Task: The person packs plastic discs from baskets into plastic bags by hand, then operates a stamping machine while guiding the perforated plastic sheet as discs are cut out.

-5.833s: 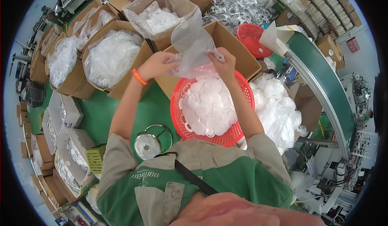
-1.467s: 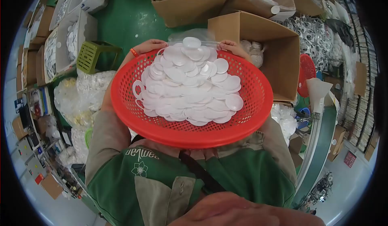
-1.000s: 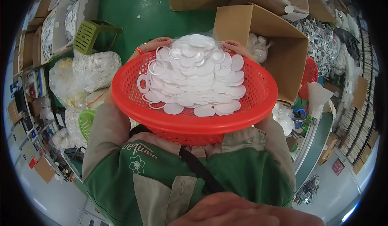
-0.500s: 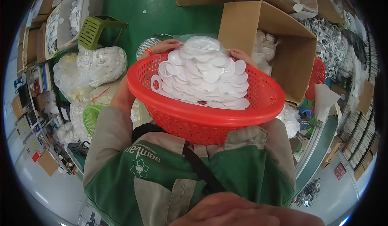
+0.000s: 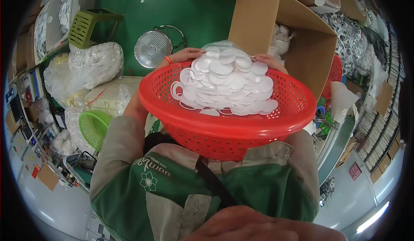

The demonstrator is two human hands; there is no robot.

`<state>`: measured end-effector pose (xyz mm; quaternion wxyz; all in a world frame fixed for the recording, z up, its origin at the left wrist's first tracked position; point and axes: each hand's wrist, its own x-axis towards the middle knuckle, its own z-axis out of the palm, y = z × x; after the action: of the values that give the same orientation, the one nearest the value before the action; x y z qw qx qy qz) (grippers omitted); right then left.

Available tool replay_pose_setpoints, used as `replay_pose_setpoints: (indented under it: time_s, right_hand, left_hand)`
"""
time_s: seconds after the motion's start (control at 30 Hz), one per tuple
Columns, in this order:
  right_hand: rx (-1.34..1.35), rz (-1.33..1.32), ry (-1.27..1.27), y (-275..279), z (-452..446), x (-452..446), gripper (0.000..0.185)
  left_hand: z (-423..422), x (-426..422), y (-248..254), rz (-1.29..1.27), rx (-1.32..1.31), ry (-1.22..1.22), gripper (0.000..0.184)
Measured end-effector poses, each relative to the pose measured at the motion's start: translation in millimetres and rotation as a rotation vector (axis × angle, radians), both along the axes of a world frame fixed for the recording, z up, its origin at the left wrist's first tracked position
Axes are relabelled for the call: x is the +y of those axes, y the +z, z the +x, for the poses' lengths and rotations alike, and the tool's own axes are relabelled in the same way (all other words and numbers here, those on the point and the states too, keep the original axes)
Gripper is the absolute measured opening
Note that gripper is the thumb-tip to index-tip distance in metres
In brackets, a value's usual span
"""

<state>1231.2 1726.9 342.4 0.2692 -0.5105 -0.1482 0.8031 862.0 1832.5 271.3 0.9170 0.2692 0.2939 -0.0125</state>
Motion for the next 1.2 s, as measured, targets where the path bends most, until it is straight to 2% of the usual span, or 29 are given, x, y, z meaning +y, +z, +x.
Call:
replay_pose_setpoints:
  time_s: [0.03,0.07,0.17,0.2,0.27,0.37,0.43,0.5,0.57,0.67,0.77,0.8,0.93,1.2]
  right_hand:
    - [-0.005,-0.004,0.003,5,-1,4,0.021]
    - [-0.007,-0.015,0.045,10,-2,9,0.022]
    - [0.021,-0.104,0.039,13,-2,16,0.023]
    - [-0.011,-0.091,0.026,15,-5,13,0.022]
    - [-0.050,-0.071,0.017,17,-11,17,0.021]
    - [-0.003,-0.123,-0.011,12,-13,18,0.021]
    - [0.033,-0.163,-0.033,15,-16,18,0.021]
    - [-0.013,-0.163,-0.016,25,-26,28,0.024]
    - [0.112,-0.152,0.016,32,-35,33,0.024]
    - [0.292,-0.039,0.020,-21,-18,1,0.031]
    - [0.132,-0.099,0.047,-42,-21,-10,0.033]
    - [0.203,-0.103,0.008,-44,-33,-8,0.033]
    - [0.331,-0.106,-0.010,-57,-58,-5,0.032]
    - [0.338,-0.100,-0.006,-67,-53,-10,0.031]
  left_hand:
    - [2,-8,-9,-0.106,0.002,0.056,0.036]
    - [-3,-13,-24,-0.048,-0.008,0.061,0.037]
    - [-5,-22,-7,-0.290,-0.061,0.184,0.037]
    - [-6,-23,-9,-0.292,-0.061,0.191,0.037]
    - [-5,-14,-14,-0.084,0.038,0.021,0.036]
    - [-9,-24,-47,-0.008,0.044,0.029,0.035]
    - [-10,-28,-24,-0.065,0.001,0.029,0.034]
    - [-19,-31,-11,-0.269,0.073,0.192,0.034]
    - [-26,-29,-15,-0.266,0.057,0.191,0.034]
    - [-21,-17,-3,-0.155,0.124,0.036,0.032]
    - [-23,-4,30,-0.100,0.200,-0.008,0.033]
    - [-35,-4,21,-0.066,0.199,-0.002,0.034]
    - [-55,12,39,-0.140,0.219,0.063,0.032]
    - [-43,-3,23,-0.301,0.240,0.060,0.034]
